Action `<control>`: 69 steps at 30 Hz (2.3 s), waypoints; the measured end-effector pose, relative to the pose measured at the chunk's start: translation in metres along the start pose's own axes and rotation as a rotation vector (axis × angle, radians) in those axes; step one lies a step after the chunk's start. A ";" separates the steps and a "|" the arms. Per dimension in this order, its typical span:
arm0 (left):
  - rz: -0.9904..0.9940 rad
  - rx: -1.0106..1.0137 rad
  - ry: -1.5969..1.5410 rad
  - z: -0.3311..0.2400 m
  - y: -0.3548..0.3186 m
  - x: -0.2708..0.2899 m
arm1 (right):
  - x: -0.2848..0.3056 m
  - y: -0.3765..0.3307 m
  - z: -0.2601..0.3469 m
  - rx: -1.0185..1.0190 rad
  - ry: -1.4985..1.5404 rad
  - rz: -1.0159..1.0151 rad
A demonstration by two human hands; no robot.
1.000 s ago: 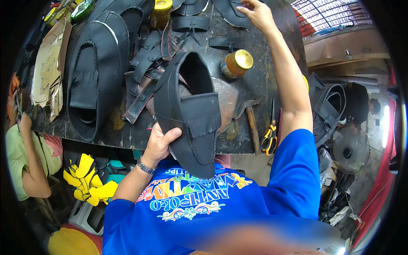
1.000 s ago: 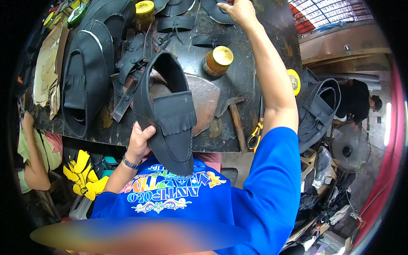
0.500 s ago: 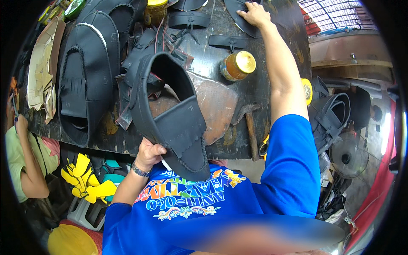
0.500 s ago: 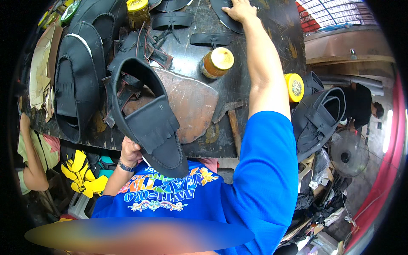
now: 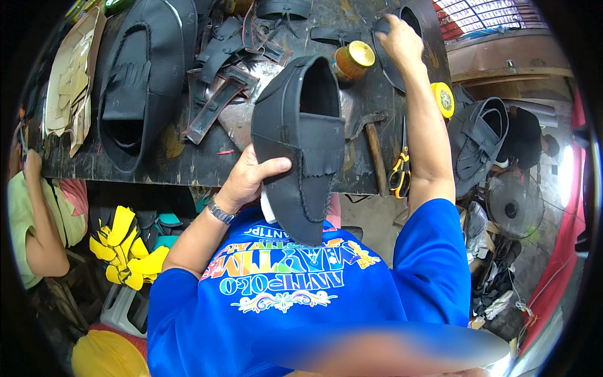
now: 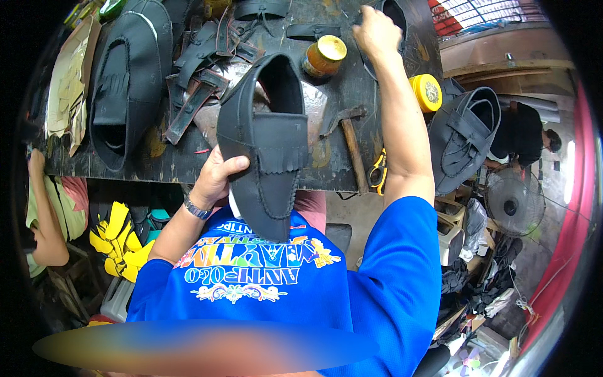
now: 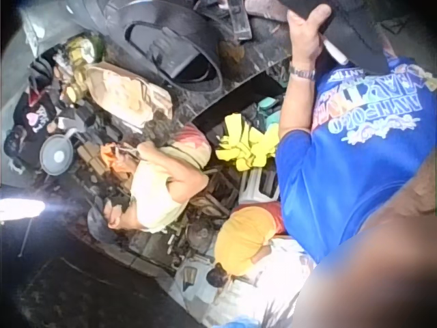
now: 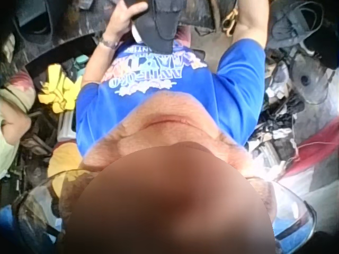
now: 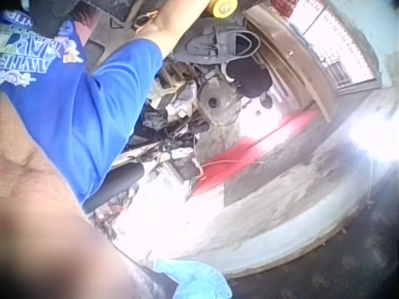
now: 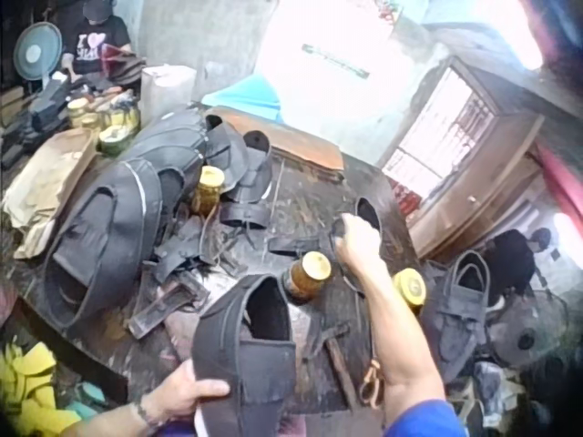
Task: The person repeatedly hammers the upper of a black loafer-style shoe against a workbench, then inspects the seam and edges by hand. They repeat this hammering and inspection cycle several times, handling the shoe one at a time.
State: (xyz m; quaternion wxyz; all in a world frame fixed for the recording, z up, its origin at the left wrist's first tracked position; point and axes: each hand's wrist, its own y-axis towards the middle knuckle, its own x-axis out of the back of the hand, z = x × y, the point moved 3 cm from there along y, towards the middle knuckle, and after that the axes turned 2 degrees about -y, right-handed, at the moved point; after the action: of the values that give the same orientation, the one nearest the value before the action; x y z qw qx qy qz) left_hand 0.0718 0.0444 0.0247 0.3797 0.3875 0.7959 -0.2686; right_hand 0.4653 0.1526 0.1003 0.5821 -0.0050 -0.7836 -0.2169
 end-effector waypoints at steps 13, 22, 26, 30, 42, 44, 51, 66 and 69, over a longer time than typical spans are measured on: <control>-0.107 -0.123 -0.027 0.000 0.005 -0.012 | -0.038 0.056 0.061 0.369 0.543 0.564; -0.081 -0.118 -0.039 -0.012 0.006 -0.030 | 0.144 -0.081 0.071 0.027 1.285 0.101; -0.058 -0.135 0.023 -0.015 0.004 -0.039 | 0.184 -0.178 0.105 0.057 1.522 0.350; 0.001 -0.172 0.047 -0.013 -0.002 -0.047 | 0.186 -0.219 0.124 -0.038 1.572 0.311; 0.025 -0.265 0.154 -0.007 -0.012 -0.053 | 0.194 -0.253 0.130 0.147 1.318 -0.085; 0.038 -0.247 0.178 -0.006 -0.012 -0.052 | 0.189 -0.253 0.132 0.076 1.298 -0.010; 0.061 -0.221 0.152 -0.005 -0.015 -0.047 | 0.172 -0.251 0.135 0.044 1.340 0.059; -0.001 -0.275 0.182 -0.004 -0.012 -0.046 | 0.164 -0.254 0.140 -0.132 1.470 0.040; 0.006 -0.263 0.139 -0.004 -0.013 -0.047 | 0.164 -0.255 0.143 -0.151 1.492 0.042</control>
State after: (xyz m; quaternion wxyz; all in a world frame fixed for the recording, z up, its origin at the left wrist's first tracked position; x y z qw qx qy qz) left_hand 0.0792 0.0209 0.0664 0.3719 0.3545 0.8475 -0.1332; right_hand 0.2162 -0.0695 0.1320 0.9610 0.0884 -0.1637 -0.2048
